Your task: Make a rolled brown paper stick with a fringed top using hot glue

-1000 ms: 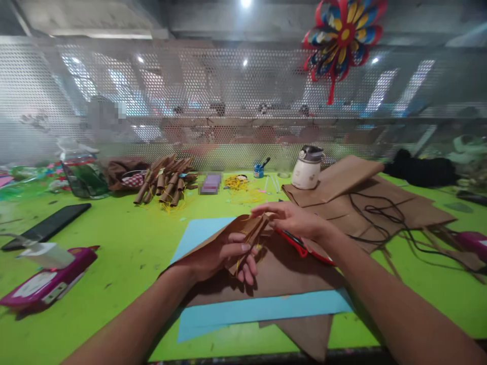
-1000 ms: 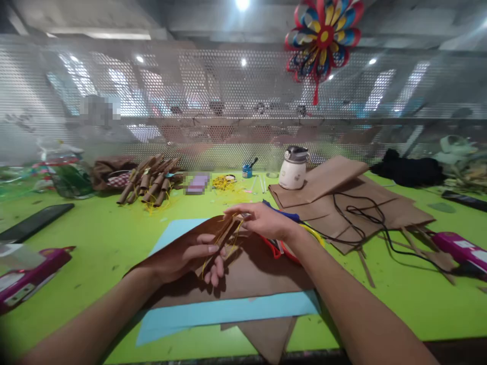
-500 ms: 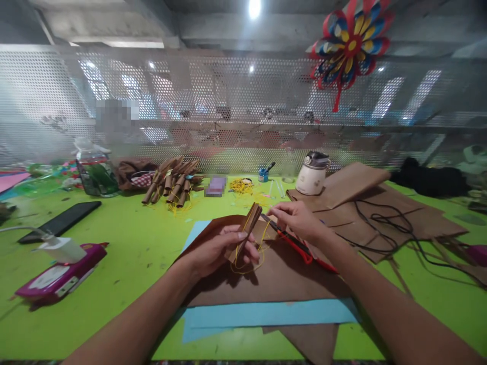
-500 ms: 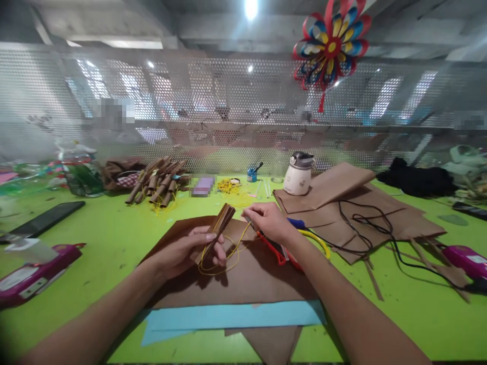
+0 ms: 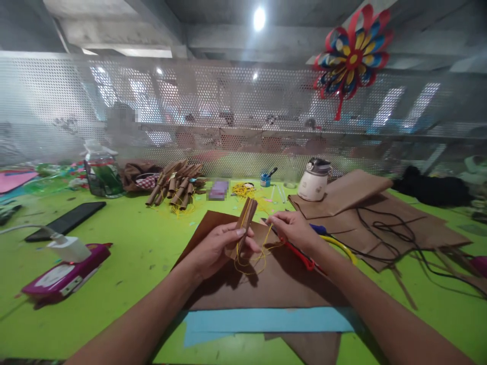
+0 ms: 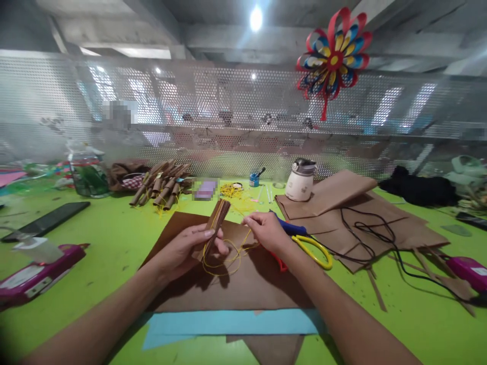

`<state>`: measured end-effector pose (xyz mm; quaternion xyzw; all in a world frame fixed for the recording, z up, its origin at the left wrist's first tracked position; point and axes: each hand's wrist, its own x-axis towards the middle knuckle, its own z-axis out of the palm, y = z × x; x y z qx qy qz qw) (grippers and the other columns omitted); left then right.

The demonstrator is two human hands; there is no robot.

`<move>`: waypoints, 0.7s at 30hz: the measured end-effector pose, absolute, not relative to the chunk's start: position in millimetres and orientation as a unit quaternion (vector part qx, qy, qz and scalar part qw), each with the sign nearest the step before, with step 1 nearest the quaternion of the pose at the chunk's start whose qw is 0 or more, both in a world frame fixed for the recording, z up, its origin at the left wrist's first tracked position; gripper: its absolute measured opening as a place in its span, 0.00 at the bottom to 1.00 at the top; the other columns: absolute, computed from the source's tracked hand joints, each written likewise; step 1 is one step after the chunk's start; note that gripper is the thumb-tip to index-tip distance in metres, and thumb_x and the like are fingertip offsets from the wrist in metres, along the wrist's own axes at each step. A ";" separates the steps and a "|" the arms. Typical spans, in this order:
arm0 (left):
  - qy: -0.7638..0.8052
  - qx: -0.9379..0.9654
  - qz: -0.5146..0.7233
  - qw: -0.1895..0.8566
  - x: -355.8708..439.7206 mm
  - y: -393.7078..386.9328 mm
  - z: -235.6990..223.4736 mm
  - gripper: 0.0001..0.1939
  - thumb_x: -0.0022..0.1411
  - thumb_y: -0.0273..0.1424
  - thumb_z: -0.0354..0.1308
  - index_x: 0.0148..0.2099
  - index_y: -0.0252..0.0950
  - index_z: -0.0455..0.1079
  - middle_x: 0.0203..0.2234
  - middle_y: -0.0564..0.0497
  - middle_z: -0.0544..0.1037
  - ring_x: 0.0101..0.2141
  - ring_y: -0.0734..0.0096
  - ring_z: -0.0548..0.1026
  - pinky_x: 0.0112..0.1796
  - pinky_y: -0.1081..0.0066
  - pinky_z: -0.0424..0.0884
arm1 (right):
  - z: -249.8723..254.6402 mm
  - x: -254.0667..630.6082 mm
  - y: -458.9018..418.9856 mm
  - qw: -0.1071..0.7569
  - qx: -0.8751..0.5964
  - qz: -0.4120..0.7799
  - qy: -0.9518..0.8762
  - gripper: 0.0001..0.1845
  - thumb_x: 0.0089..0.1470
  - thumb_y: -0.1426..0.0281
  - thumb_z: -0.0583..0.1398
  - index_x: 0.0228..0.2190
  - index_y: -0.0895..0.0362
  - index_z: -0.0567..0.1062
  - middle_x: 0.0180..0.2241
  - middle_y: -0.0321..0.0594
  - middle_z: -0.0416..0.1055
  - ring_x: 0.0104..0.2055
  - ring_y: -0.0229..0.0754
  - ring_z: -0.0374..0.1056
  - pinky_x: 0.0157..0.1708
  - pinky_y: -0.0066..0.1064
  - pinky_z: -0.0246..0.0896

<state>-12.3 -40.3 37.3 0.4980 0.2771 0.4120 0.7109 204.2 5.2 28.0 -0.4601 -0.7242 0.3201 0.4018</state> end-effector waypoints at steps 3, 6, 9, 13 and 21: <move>0.280 0.493 0.425 0.705 -11.6 -39.3 37.0 0.08 0.60 0.32 0.58 0.39 0.32 0.74 0.36 0.43 0.80 0.33 0.69 0.75 0.38 0.70 0.68 | 24.5 194.7 -1.6 0.396 -0.453 0.285 -0.746 0.19 0.56 0.62 0.54 0.30 0.62 0.78 0.19 0.36 0.68 0.24 0.38 0.63 0.26 0.28 0.55; 0.291 0.491 0.455 0.683 -10.8 -39.1 37.8 0.07 0.58 0.30 0.60 0.38 0.34 0.76 0.47 0.43 0.76 0.40 0.68 0.74 0.42 0.70 0.68 | 21.7 182.7 -13.8 0.386 -0.443 0.255 -0.768 0.16 0.57 0.65 0.54 0.29 0.60 0.79 0.27 0.42 0.75 0.31 0.42 0.67 0.33 0.30 0.57; 0.287 0.489 0.457 0.685 -10.2 -40.2 39.3 0.07 0.57 0.29 0.61 0.38 0.35 0.77 0.53 0.44 0.72 0.45 0.64 0.73 0.46 0.68 0.67 | 20.0 170.5 -28.5 0.360 -0.442 0.214 -0.793 0.16 0.59 0.67 0.52 0.34 0.57 0.79 0.32 0.43 0.77 0.32 0.42 0.69 0.33 0.30 0.57; 0.280 0.483 0.439 0.704 -9.6 -40.8 39.8 0.06 0.56 0.28 0.61 0.37 0.34 0.78 0.52 0.42 0.73 0.43 0.62 0.75 0.44 0.65 0.68 | 24.3 158.6 -47.4 0.285 -0.470 0.125 -0.826 0.16 0.59 0.72 0.51 0.39 0.55 0.78 0.36 0.45 0.78 0.34 0.44 0.71 0.33 0.31 0.57; 0.298 0.466 0.446 0.704 -9.2 -39.9 42.8 0.09 0.58 0.27 0.58 0.39 0.29 0.77 0.43 0.39 0.79 0.41 0.60 0.76 0.44 0.65 0.70 | 31.7 152.5 -61.6 0.186 -0.519 0.058 -0.832 0.17 0.61 0.70 0.49 0.38 0.56 0.77 0.33 0.46 0.78 0.30 0.45 0.72 0.26 0.32 0.50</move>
